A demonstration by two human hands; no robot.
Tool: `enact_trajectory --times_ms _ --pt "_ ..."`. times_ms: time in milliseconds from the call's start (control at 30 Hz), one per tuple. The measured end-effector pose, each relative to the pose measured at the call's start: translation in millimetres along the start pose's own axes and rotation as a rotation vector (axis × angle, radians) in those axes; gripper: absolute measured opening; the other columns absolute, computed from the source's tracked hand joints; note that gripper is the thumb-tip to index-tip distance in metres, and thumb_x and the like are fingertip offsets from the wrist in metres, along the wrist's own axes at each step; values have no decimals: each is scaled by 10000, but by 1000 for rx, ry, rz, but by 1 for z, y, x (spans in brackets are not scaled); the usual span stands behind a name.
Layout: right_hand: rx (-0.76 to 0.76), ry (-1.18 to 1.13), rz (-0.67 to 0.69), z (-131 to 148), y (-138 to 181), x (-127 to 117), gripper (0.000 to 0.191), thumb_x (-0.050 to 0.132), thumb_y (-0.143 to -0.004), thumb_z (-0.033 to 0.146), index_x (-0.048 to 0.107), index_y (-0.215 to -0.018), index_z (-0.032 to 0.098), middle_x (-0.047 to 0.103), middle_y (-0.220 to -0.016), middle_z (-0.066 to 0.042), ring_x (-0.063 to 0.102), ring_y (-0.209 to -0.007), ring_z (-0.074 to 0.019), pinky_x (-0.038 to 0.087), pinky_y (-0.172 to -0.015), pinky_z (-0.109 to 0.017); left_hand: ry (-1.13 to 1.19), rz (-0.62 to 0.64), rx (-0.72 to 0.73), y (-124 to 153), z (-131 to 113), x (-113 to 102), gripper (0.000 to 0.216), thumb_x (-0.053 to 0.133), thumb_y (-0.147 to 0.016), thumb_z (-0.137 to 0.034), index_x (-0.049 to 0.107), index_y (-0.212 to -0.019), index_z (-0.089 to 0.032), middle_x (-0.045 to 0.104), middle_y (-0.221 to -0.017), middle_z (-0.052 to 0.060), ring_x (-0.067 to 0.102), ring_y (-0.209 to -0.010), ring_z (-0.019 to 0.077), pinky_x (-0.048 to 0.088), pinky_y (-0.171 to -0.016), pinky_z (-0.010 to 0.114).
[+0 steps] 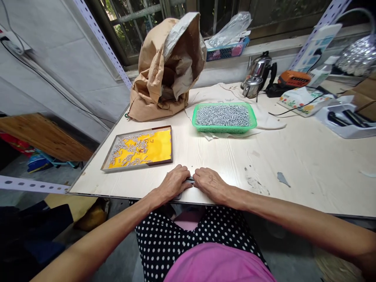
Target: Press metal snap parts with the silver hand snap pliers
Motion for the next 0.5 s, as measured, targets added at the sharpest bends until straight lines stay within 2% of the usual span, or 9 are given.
enact_trajectory --times_ms 67,167,200,333,400,500 --pt "19 -17 -27 -9 -1 -7 160 597 -928 268 635 -984 123 607 -965 -103 541 -921 -232 407 -799 -331 -25 -20 -21 0 2 -2 161 641 -876 -292 627 -952 -150 610 -957 73 526 -955 234 450 -832 333" --pt "-22 -59 -56 -23 -6 -15 394 670 -867 439 628 -1080 111 593 -1047 -131 520 -957 -255 404 -802 -346 -50 -95 -97 6 5 -5 334 692 -838 -314 588 -1100 -136 598 -1115 116 526 -1060 268 463 -909 387" --pt "-39 -70 -56 -28 -8 -16 419 654 -874 466 626 -1102 116 595 -1049 -132 519 -957 -258 401 -800 -347 -49 -138 -120 11 4 -5 382 690 -840 -306 563 -1158 -137 580 -1184 133 520 -1111 278 460 -941 409" --pt "19 -82 -111 -53 -20 -14 247 522 -971 325 641 -1085 141 623 -1000 -106 528 -944 -234 370 -798 -326 -32 -291 -61 33 -25 7 502 617 -900 -287 435 -1349 -155 451 -1420 173 380 -1347 314 362 -1090 508" --pt "51 -69 -139 -61 -27 -14 177 543 -958 271 650 -1034 151 629 -996 -92 525 -951 -228 352 -787 -317 -5 -307 15 42 -45 18 552 593 -917 -358 393 -1398 -179 422 -1459 161 301 -1403 323 317 -1117 546" --pt "47 -26 -148 -66 -40 -17 127 584 -936 276 653 -938 170 639 -985 -73 520 -956 -232 324 -781 -325 53 -288 69 46 -61 28 556 549 -925 -465 406 -1401 -216 460 -1440 138 313 -1402 316 292 -1123 575"
Point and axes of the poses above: each hand's wrist, its own y-axis away from the middle knuckle, its own x-axis out of the palm, z = x × y, the point moved 10 cm from there along -y, towards the middle knuckle
